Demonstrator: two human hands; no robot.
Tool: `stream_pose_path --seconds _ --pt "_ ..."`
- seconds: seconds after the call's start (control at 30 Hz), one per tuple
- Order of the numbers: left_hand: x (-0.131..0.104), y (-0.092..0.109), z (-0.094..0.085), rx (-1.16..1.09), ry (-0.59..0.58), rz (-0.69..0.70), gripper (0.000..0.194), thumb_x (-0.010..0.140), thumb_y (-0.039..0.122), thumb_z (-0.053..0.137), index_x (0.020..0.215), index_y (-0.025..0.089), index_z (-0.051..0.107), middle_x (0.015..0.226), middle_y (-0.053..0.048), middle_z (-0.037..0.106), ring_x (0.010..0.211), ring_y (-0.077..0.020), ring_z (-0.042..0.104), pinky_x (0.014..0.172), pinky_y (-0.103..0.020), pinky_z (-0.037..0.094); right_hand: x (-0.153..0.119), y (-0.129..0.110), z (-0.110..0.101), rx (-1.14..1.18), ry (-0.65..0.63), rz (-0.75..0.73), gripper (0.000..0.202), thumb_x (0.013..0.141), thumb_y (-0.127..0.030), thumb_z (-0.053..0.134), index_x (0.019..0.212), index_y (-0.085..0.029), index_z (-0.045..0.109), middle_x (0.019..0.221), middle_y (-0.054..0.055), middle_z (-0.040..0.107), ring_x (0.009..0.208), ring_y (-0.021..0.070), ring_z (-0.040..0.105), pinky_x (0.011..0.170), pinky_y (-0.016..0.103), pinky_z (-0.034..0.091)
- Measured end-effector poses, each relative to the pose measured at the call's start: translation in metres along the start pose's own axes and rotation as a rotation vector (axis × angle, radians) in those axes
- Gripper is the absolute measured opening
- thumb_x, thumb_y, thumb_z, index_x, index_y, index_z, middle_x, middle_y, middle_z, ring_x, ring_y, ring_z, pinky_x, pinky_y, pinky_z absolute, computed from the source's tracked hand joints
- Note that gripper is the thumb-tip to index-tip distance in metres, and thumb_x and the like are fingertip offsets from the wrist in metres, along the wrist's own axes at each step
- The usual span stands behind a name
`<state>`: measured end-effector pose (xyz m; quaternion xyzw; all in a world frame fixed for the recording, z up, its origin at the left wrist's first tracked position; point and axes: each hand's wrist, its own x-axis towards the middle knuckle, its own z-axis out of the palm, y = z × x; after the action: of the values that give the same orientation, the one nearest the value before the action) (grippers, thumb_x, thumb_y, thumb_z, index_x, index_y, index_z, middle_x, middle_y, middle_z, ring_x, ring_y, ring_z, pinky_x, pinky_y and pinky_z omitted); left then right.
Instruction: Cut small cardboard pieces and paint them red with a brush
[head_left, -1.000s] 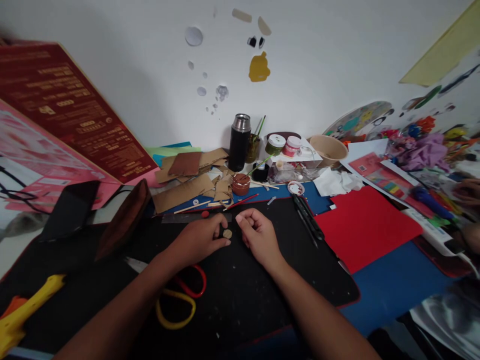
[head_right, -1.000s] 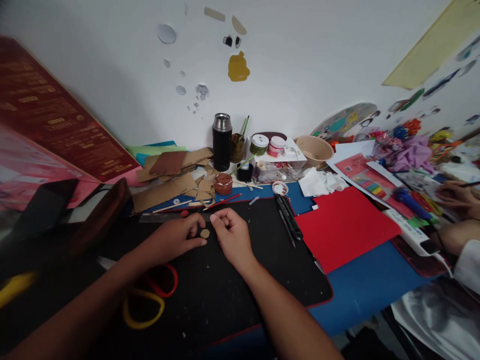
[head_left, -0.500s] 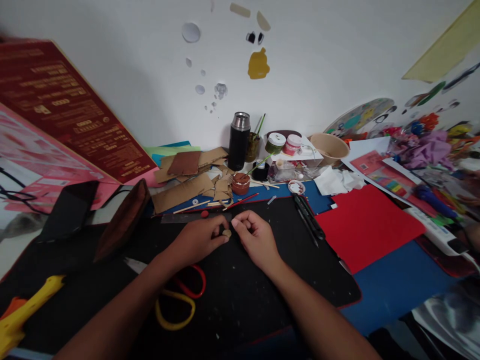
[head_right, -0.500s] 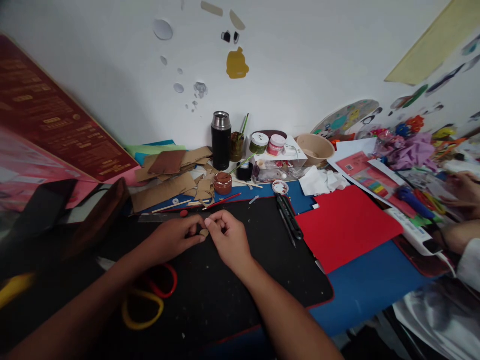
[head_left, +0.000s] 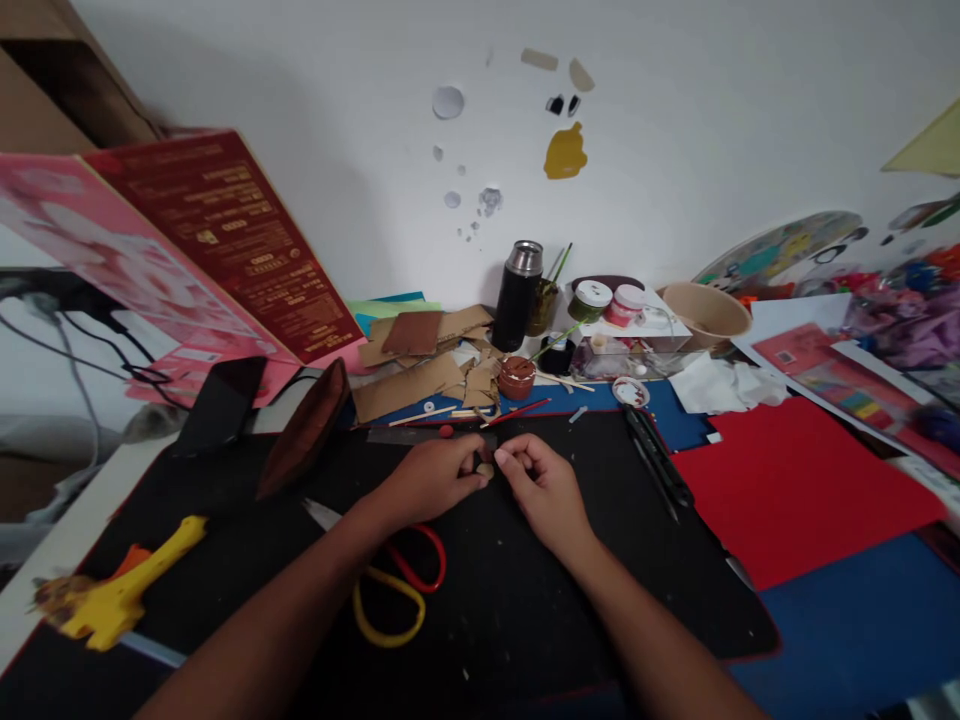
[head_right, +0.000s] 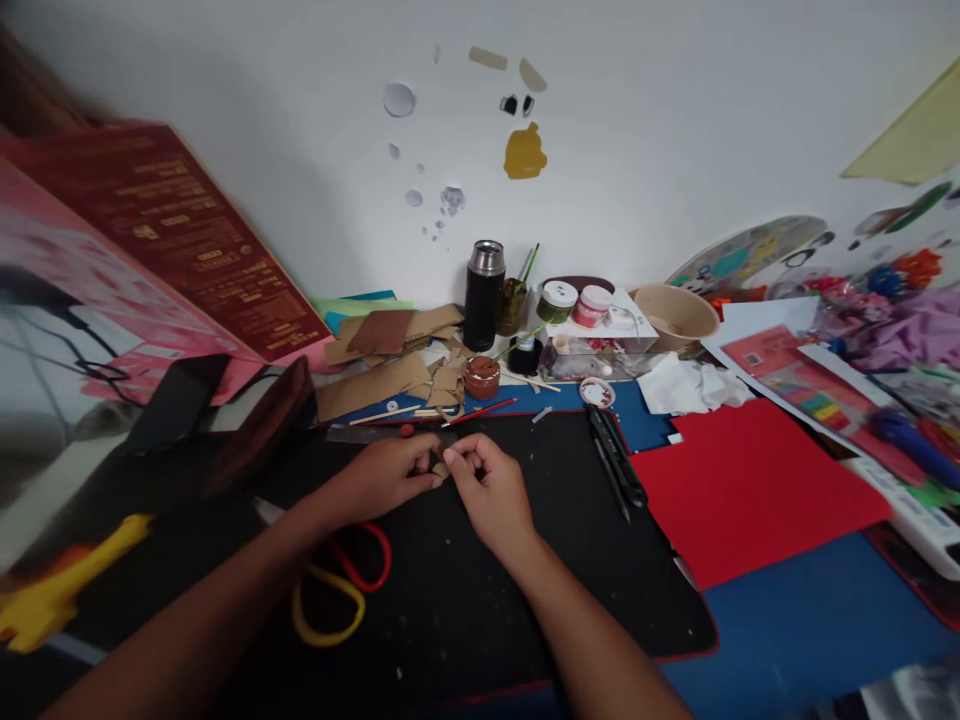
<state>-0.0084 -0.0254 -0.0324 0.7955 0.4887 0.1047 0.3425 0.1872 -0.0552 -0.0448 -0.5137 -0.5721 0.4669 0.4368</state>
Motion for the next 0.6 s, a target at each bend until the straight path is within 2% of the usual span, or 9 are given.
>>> stream_pose_path --seconds 0.1,0.43,0.6 --pt "0.0002 -0.0016 0.0005 -0.008 0.009 0.009 0.014 0.092 0.032 0.065 0.103 0.023 0.062 0.084 0.001 0.07 0.072 -0.0179 0.061 0.064 -0.029 0.035 0.0005 0.0006 0.0001 -0.003 0.012 0.0 0.025 0.094 -0.046 0.067 0.087 -0.022 0.067 0.062 -0.006 0.043 0.054 0.0136 0.038 0.049 0.026 0.029" --pt "0.0011 -0.0058 0.0021 -0.022 0.027 0.046 0.008 0.092 0.03 0.064 0.095 0.023 0.061 0.081 0.003 0.069 0.071 -0.0166 0.061 0.063 -0.028 0.034 0.0022 0.003 0.0002 -0.031 0.007 -0.008 0.028 0.092 -0.049 0.068 0.085 -0.022 0.068 0.06 -0.006 0.044 0.054 0.0139 0.04 0.049 0.026 0.03" --pt "0.0003 -0.0032 0.0012 -0.023 0.023 0.028 0.021 0.088 0.033 0.071 0.105 0.023 0.061 0.084 0.002 0.07 0.073 -0.0175 0.063 0.064 -0.029 0.036 0.0028 0.0042 0.0003 -0.049 0.009 -0.013 0.027 0.093 -0.047 0.067 0.086 -0.021 0.068 0.061 -0.006 0.044 0.055 0.0137 0.038 0.05 0.026 0.029"
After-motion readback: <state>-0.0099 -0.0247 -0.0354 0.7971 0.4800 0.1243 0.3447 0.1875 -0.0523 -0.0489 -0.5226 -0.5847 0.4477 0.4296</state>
